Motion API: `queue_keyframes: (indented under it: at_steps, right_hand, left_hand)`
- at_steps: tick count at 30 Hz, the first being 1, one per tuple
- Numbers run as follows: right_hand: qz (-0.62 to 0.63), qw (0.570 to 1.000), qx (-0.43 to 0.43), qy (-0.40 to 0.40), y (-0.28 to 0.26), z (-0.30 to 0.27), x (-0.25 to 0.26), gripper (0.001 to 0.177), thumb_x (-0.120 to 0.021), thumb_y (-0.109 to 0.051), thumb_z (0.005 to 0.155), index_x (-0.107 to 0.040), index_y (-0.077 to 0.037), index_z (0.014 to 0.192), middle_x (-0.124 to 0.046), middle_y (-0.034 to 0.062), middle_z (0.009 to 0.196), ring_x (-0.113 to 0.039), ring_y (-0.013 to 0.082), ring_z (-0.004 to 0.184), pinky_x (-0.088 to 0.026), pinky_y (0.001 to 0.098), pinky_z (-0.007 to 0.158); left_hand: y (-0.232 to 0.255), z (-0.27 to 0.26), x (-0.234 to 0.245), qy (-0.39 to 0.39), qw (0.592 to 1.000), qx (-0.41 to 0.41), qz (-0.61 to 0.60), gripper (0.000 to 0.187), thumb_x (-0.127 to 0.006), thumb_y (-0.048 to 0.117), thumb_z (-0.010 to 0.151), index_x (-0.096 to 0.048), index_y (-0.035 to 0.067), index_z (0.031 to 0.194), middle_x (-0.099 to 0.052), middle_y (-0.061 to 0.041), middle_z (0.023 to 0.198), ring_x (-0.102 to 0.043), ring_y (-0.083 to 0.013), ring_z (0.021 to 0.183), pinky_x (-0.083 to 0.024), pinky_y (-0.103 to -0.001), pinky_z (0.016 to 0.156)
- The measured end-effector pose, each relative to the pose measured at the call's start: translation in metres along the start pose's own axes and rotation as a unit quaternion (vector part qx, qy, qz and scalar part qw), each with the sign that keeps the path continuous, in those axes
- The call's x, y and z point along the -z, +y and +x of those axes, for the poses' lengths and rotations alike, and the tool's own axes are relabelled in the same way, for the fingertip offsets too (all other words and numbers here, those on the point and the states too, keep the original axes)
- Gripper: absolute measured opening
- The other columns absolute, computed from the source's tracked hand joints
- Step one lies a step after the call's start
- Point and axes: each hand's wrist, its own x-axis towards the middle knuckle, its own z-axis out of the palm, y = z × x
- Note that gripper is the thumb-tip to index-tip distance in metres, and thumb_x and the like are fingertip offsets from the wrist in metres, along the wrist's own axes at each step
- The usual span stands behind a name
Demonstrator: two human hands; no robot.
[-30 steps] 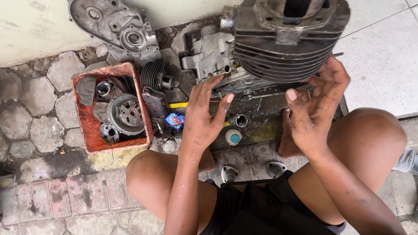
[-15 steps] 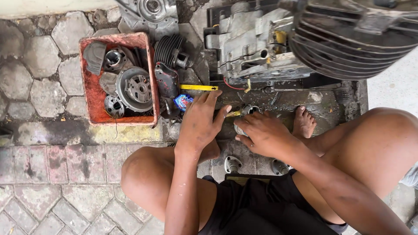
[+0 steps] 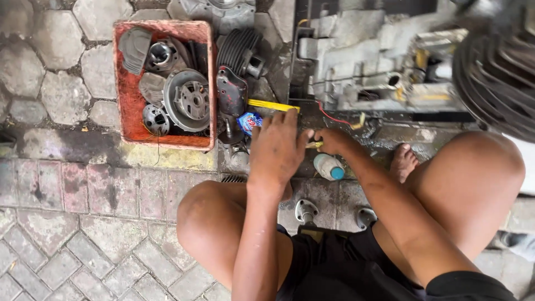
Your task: Cleaning a motorcycle engine cylinder block using a brush and liquid cleaner
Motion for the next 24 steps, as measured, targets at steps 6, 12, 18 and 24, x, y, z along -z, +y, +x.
queue_keyframes:
  at_steps: [6, 12, 18, 24]
  right_hand:
    - [-0.105, 0.994, 0.009, 0.032, 0.019, 0.030, -0.036, 0.051, -0.079, -0.040, 0.080, -0.070, -0.012, 0.121, -0.075, 0.0164, 0.115, -0.071, 0.0367, 0.113, -0.059, 0.0516, 0.096]
    - [-0.076, 0.995, -0.040, 0.057, 0.031, 0.054, -0.069, 0.043, -0.053, -0.033, 0.096, -0.069, -0.002, 0.121, -0.074, 0.0190, 0.122, -0.070, 0.0346, 0.118, -0.055, 0.0470, 0.104]
    - [-0.111, 0.975, 0.117, 0.153, 0.049, 0.075, -0.089, 0.042, -0.067, -0.032, 0.086, -0.074, -0.012, 0.122, -0.066, 0.0184, 0.140, -0.063, 0.0355, 0.130, -0.051, 0.0497, 0.110]
    - [-0.005, 0.976, 0.166, 0.144, 0.015, 0.099, -0.061, 0.028, -0.074, -0.030, 0.080, -0.073, -0.003, 0.087, -0.069, 0.0196, 0.093, -0.069, 0.0398, 0.098, -0.057, 0.0470, 0.087]
  left_hand:
    - [0.005, 0.015, 0.004, 0.026, 1.000, 0.013, -0.003, 0.050, -0.066, 0.041, 0.095, -0.060, 0.009, 0.133, -0.069, -0.018, 0.113, -0.067, -0.0390, 0.113, -0.050, -0.057, 0.096]
    - [0.007, 0.026, 0.010, 0.045, 0.999, 0.014, 0.007, 0.048, -0.064, 0.038, 0.098, -0.057, 0.007, 0.134, -0.068, -0.020, 0.117, -0.067, -0.0385, 0.114, -0.050, -0.054, 0.095]
    - [0.009, 0.042, 0.033, -0.077, 0.994, 0.079, -0.020, 0.049, -0.060, 0.037, 0.101, -0.057, 0.006, 0.138, -0.067, -0.025, 0.124, -0.063, -0.0420, 0.121, -0.045, -0.059, 0.103]
    - [0.000, 0.048, 0.016, -0.029, 0.996, 0.084, -0.007, 0.042, -0.060, 0.035, 0.100, -0.060, 0.008, 0.132, -0.071, -0.020, 0.116, -0.068, -0.0399, 0.115, -0.049, -0.059, 0.099]
